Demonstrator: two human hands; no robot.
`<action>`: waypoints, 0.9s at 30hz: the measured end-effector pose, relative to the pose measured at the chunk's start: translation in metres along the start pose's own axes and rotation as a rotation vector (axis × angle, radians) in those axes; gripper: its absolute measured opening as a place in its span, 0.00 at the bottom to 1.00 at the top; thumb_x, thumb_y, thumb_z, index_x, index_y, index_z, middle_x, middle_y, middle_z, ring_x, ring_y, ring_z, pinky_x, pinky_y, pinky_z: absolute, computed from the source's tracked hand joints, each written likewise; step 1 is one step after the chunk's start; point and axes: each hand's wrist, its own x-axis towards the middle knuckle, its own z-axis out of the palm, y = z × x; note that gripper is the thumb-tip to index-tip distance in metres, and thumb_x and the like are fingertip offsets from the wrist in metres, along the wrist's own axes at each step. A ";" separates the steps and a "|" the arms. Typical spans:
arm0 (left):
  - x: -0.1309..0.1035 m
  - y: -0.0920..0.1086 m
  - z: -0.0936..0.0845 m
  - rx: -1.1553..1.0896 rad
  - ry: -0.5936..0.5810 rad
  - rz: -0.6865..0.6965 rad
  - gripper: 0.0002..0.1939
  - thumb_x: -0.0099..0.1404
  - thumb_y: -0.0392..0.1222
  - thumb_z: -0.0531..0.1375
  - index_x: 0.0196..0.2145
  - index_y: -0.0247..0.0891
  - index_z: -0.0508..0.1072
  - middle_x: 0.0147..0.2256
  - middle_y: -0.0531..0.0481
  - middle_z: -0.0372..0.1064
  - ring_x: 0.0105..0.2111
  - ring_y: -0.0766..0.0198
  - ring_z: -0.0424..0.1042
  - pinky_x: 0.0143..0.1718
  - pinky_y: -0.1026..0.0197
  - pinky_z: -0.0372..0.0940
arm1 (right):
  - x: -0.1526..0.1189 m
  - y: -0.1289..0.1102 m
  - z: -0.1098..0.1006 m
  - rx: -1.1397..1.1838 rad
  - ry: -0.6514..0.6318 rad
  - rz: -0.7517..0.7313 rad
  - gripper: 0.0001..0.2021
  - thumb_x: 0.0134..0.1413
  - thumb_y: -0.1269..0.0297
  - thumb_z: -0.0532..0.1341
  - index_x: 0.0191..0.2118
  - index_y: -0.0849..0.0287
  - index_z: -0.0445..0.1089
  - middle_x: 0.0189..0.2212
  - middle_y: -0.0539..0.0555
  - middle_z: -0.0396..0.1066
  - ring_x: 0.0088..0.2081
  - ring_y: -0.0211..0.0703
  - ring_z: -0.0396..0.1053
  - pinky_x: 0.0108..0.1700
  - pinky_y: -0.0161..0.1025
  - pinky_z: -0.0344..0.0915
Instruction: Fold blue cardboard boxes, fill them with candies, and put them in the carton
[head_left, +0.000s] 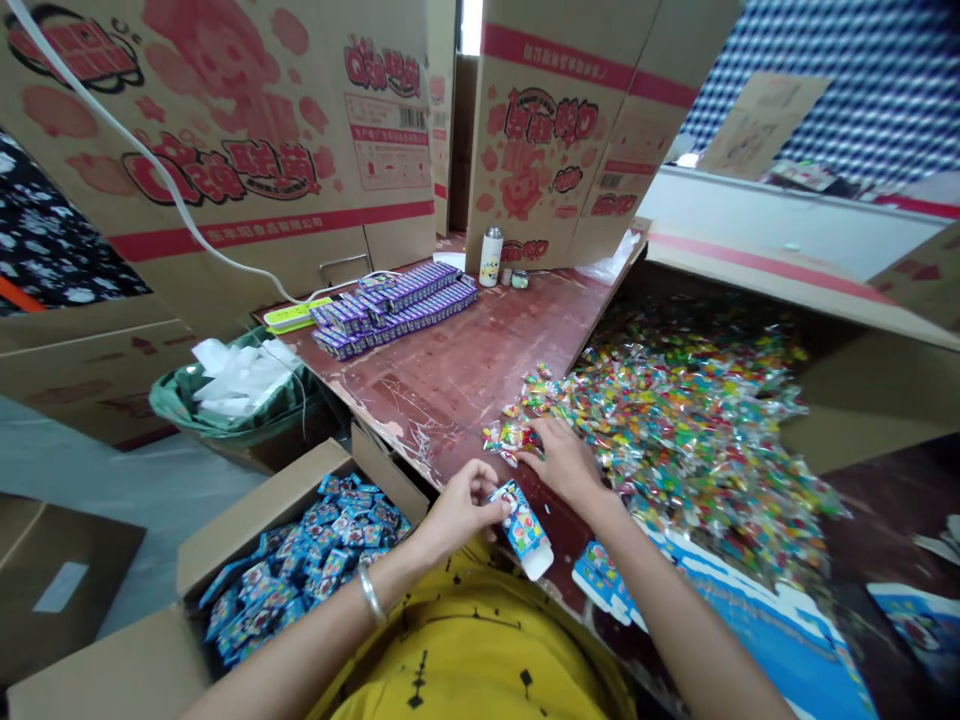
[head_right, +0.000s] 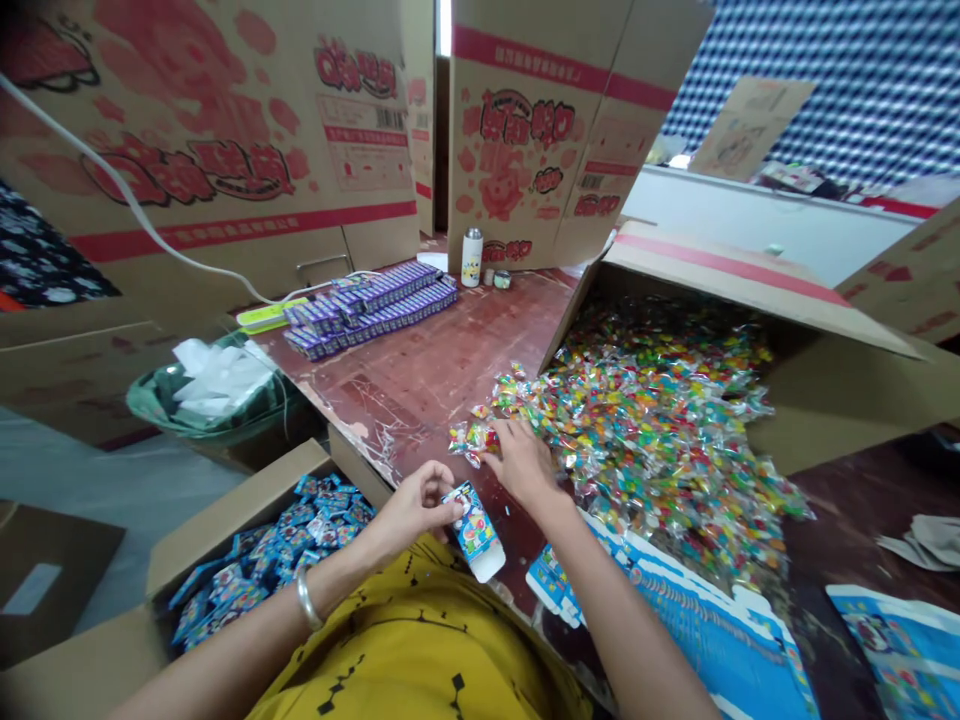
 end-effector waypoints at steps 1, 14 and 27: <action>-0.001 0.000 -0.003 -0.029 -0.001 -0.025 0.23 0.52 0.43 0.68 0.41 0.38 0.62 0.32 0.54 0.64 0.27 0.67 0.68 0.24 0.63 0.68 | 0.004 0.001 0.005 0.012 0.001 -0.003 0.11 0.49 0.65 0.67 0.41 0.53 0.73 0.39 0.57 0.73 0.46 0.56 0.67 0.46 0.49 0.65; 0.008 0.003 0.006 -0.117 -0.039 -0.093 0.18 0.50 0.42 0.69 0.36 0.32 0.68 0.32 0.49 0.71 0.30 0.65 0.71 0.33 0.62 0.66 | -0.013 0.002 -0.043 0.467 0.291 0.259 0.12 0.59 0.54 0.59 0.38 0.58 0.69 0.31 0.53 0.73 0.32 0.43 0.73 0.35 0.39 0.70; 0.009 0.009 0.031 -0.183 -0.153 0.097 0.20 0.55 0.43 0.68 0.44 0.33 0.70 0.42 0.44 0.72 0.41 0.61 0.71 0.46 0.57 0.65 | -0.027 -0.044 -0.055 0.355 0.192 0.081 0.07 0.58 0.61 0.60 0.31 0.55 0.73 0.48 0.57 0.71 0.50 0.51 0.68 0.54 0.49 0.61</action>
